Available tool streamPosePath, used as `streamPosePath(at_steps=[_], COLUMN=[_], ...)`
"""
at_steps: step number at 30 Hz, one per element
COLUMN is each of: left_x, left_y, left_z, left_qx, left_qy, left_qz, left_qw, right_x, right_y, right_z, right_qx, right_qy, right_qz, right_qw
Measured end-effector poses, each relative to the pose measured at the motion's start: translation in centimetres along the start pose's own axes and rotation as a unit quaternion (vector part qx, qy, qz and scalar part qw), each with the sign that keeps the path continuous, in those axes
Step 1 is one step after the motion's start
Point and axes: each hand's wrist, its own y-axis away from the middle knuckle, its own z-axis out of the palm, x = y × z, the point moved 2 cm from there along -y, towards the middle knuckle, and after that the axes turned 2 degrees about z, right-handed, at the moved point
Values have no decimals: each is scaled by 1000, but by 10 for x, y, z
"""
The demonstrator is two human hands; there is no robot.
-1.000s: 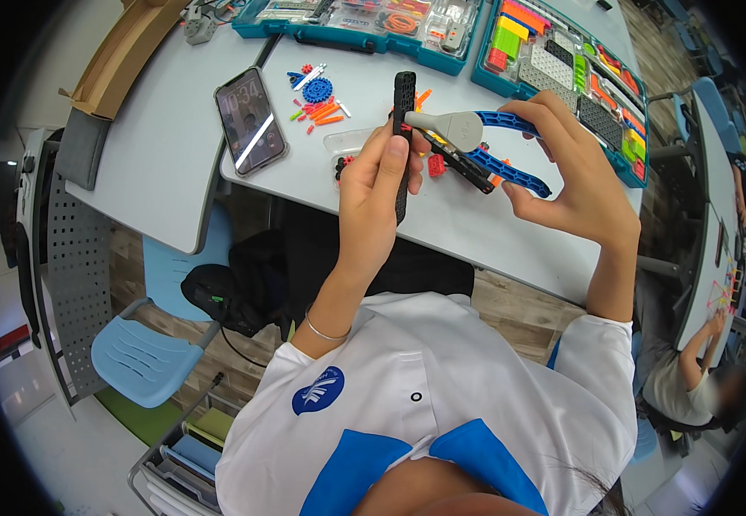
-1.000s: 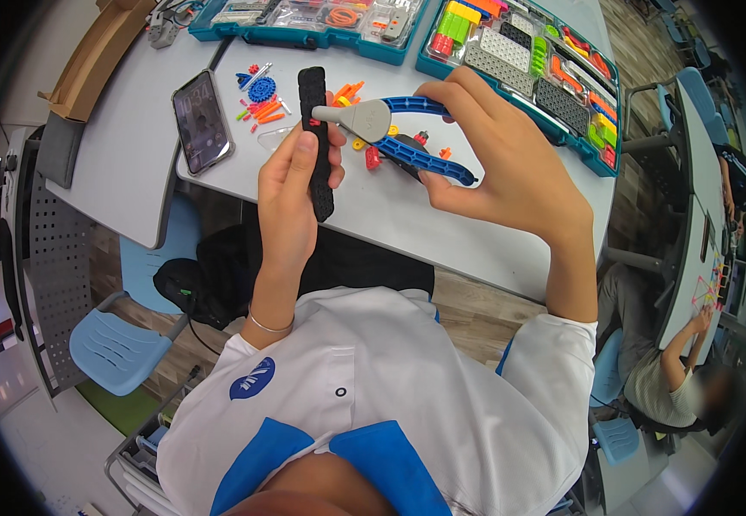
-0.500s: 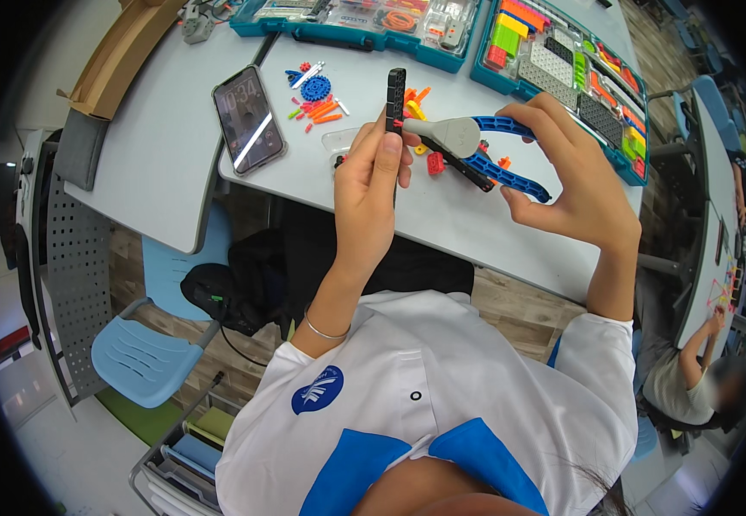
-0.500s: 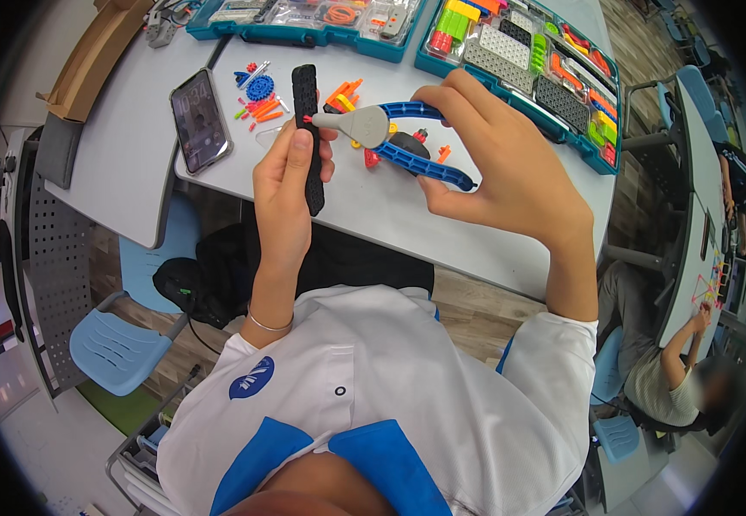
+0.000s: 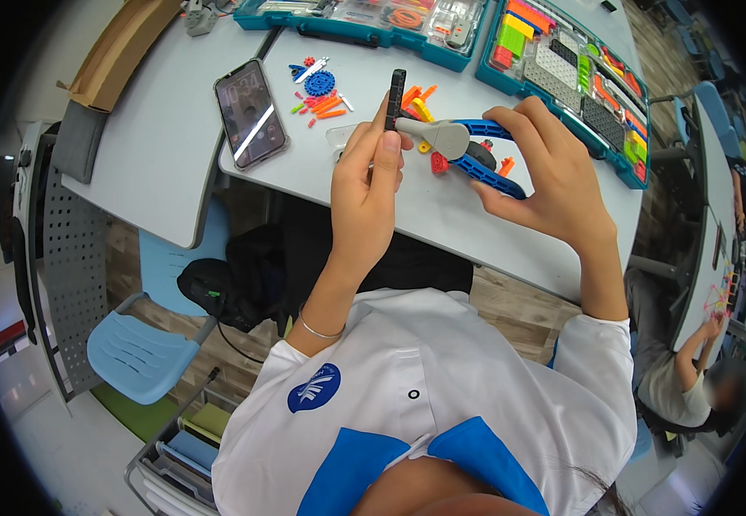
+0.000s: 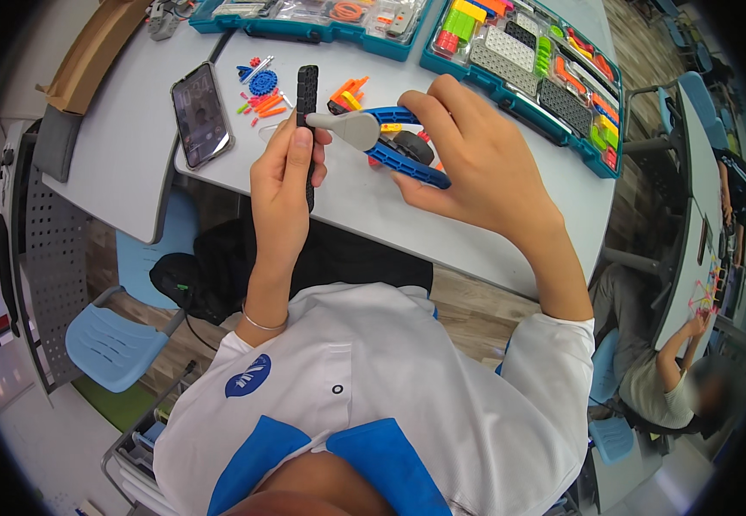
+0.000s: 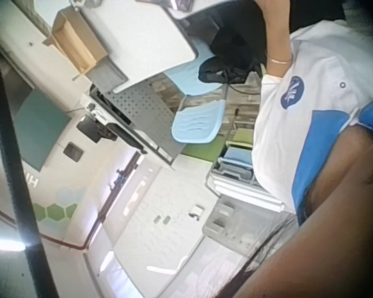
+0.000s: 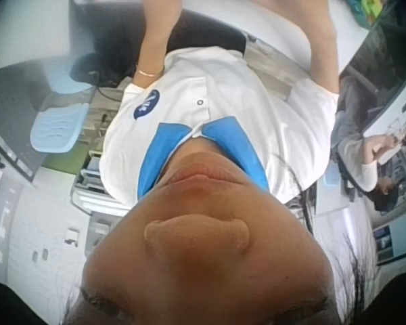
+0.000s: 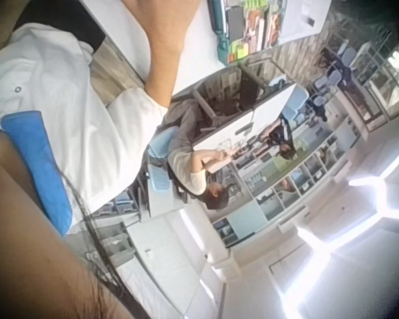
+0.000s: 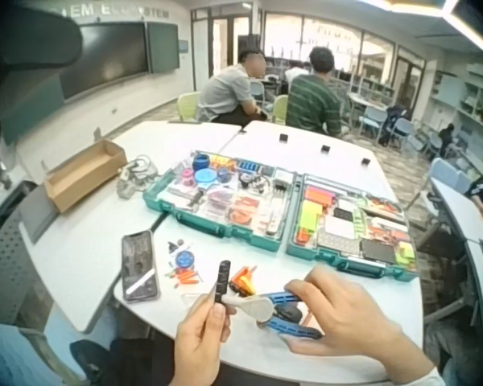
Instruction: The person assembles a small toy vehicle using colorful plastic parts from a kit. They select pieces from a container, attach them to a chassis, and use pliers to secure components while referencing a smartphone on the table.
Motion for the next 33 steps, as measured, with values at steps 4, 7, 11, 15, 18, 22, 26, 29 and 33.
streamPosePath(at_steps=[4, 7, 11, 15, 18, 22, 26, 29, 33], left_x=[-2, -2, -2, 4, 1, 21, 29, 23, 22], left_y=[-1, -5, -8, -11, -26, -30, -24, -16, -10], left_z=[1, -4, -6, -9, -48, -60, -48, -46, -38], left_qx=[-11, -31, -15, 41, 165, 147, 151, 75, 27], left_qy=[-14, -20, -30, -51, -20, 43, 110, 66, 31], left_qz=[-10, -18, 18, 13, 37, 59, 26, -35, -71], left_qw=[1000, 999, 999, 998, 985, 986, 982, 994, 997], right_x=[-1, -1, 0, 5, 12, 24, 19, 9, 8], right_y=[3, 6, 9, 7, 10, 8, 13, 14, 13], right_z=[7, 9, 6, -4, -14, -17, -4, 3, 5], right_qx=[-30, -94, -126, -156, -123, -113, -188, -225, -188], right_qy=[42, 17, -52, -82, -105, -83, -49, -28, -48], right_qz=[16, 53, 63, 78, 77, 107, 96, 91, 76], right_qw=[999, 994, 989, 981, 984, 984, 976, 970, 978])
